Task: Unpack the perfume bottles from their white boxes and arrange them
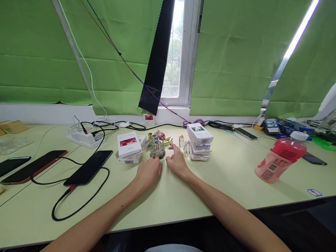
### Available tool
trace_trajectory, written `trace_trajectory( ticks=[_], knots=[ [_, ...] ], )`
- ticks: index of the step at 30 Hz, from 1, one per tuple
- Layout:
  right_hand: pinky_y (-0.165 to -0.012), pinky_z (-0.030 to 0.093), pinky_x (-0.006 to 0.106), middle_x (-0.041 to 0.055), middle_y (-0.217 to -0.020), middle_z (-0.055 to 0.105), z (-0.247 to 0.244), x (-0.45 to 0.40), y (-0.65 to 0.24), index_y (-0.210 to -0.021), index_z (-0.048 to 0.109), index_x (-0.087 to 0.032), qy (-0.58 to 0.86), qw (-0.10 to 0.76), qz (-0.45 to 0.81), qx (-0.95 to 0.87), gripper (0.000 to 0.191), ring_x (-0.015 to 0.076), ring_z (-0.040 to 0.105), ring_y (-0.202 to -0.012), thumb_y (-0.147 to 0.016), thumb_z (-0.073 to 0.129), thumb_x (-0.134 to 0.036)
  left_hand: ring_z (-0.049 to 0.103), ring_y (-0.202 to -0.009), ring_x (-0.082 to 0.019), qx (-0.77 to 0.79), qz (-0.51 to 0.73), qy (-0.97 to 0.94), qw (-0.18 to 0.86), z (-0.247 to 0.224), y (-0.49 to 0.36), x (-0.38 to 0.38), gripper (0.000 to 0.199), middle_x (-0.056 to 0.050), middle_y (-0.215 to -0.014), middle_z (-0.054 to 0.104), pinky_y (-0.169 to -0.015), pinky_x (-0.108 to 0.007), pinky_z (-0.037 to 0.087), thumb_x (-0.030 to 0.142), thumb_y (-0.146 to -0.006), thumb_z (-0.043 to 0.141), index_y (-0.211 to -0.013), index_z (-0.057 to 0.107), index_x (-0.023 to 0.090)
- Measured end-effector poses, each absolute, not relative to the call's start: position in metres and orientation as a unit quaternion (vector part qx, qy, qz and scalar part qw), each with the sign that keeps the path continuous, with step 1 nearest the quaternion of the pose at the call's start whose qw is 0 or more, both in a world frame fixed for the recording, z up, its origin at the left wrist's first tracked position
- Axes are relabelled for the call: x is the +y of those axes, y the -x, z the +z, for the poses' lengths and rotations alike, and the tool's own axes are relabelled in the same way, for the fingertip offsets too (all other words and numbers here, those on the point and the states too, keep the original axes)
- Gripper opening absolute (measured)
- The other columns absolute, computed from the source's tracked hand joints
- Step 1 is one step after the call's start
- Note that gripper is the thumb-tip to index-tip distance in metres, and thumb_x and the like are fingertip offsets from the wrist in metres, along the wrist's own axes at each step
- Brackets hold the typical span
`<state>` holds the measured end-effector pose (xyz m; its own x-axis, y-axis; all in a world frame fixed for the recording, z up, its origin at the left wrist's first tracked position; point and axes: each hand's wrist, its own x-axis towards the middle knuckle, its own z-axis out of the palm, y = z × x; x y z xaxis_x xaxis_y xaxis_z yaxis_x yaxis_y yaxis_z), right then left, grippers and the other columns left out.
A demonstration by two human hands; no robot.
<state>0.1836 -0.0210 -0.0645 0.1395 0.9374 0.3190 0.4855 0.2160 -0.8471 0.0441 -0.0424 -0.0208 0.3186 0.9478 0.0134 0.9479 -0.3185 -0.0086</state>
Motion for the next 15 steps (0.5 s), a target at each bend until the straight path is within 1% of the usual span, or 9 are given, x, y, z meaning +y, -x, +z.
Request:
trace_trajectory(
  ticks=[2,5,7,9,12,15],
  knots=[
    [-0.075,0.06,0.033,0.0133,-0.143,0.058,-0.066,-0.019,-0.186,-0.148,0.044,-0.021,0.558,0.479,0.26,-0.626,0.078,0.0089,0.062,-0.057,-0.072,0.054,-0.006,0.07,-0.096,-0.039,-0.584,-0.001,0.811,0.008,-0.021,-0.044,-0.042,0.038,-0.022,-0.103,0.072,-0.076,-0.046,0.049,0.027,-0.097,0.033,-0.112,0.063,0.008],
    [-0.059,0.058,0.028,0.012,-0.156,0.047,-0.067,-0.02,-0.185,-0.155,0.033,-0.029,0.515,0.466,0.332,-0.638,0.09,0.0052,0.058,-0.046,-0.071,0.053,-0.005,0.07,-0.096,-0.04,-0.584,-0.006,0.812,0.005,-0.023,-0.044,-0.041,0.039,-0.024,-0.103,0.072,-0.077,-0.048,0.05,0.026,-0.097,0.033,-0.112,0.063,0.007],
    [-0.051,0.055,0.025,0.0119,-0.158,0.044,-0.067,-0.021,-0.183,-0.157,0.03,-0.031,0.504,0.458,0.362,-0.637,0.092,0.0038,0.056,-0.042,-0.072,0.052,-0.005,0.07,-0.096,-0.041,-0.585,-0.009,0.811,-0.001,-0.024,-0.044,-0.04,0.039,-0.025,-0.103,0.072,-0.077,-0.049,0.05,0.025,-0.096,0.033,-0.112,0.064,0.006],
    [-0.046,0.053,0.023,0.0113,-0.158,0.045,-0.066,-0.024,-0.181,-0.157,0.03,-0.031,0.506,0.454,0.371,-0.632,0.09,0.0035,0.056,-0.041,-0.073,0.052,-0.006,0.07,-0.096,-0.04,-0.586,-0.01,0.81,-0.005,-0.024,-0.044,-0.041,0.039,-0.025,-0.103,0.072,-0.077,-0.049,0.051,0.024,-0.096,0.033,-0.112,0.064,0.005],
    [-0.047,0.053,0.023,0.0097,-0.154,0.051,-0.065,-0.027,-0.178,-0.154,0.034,-0.031,0.513,0.449,0.362,-0.636,0.085,0.0038,0.056,-0.041,-0.074,0.052,-0.007,0.07,-0.096,-0.04,-0.588,-0.008,0.809,-0.004,-0.023,-0.043,-0.041,0.04,-0.025,-0.102,0.072,-0.076,-0.049,0.051,0.024,-0.097,0.032,-0.11,0.065,0.005],
    [-0.054,0.056,0.025,0.0108,-0.148,0.057,-0.064,-0.03,-0.177,-0.149,0.039,-0.027,0.515,0.451,0.342,-0.644,0.078,0.0045,0.055,-0.041,-0.074,0.052,-0.007,0.071,-0.097,-0.04,-0.597,0.0,0.802,0.003,-0.021,-0.042,-0.041,0.04,-0.024,-0.102,0.072,-0.077,-0.048,0.052,0.025,-0.097,0.033,-0.107,0.067,0.006]
  ],
)
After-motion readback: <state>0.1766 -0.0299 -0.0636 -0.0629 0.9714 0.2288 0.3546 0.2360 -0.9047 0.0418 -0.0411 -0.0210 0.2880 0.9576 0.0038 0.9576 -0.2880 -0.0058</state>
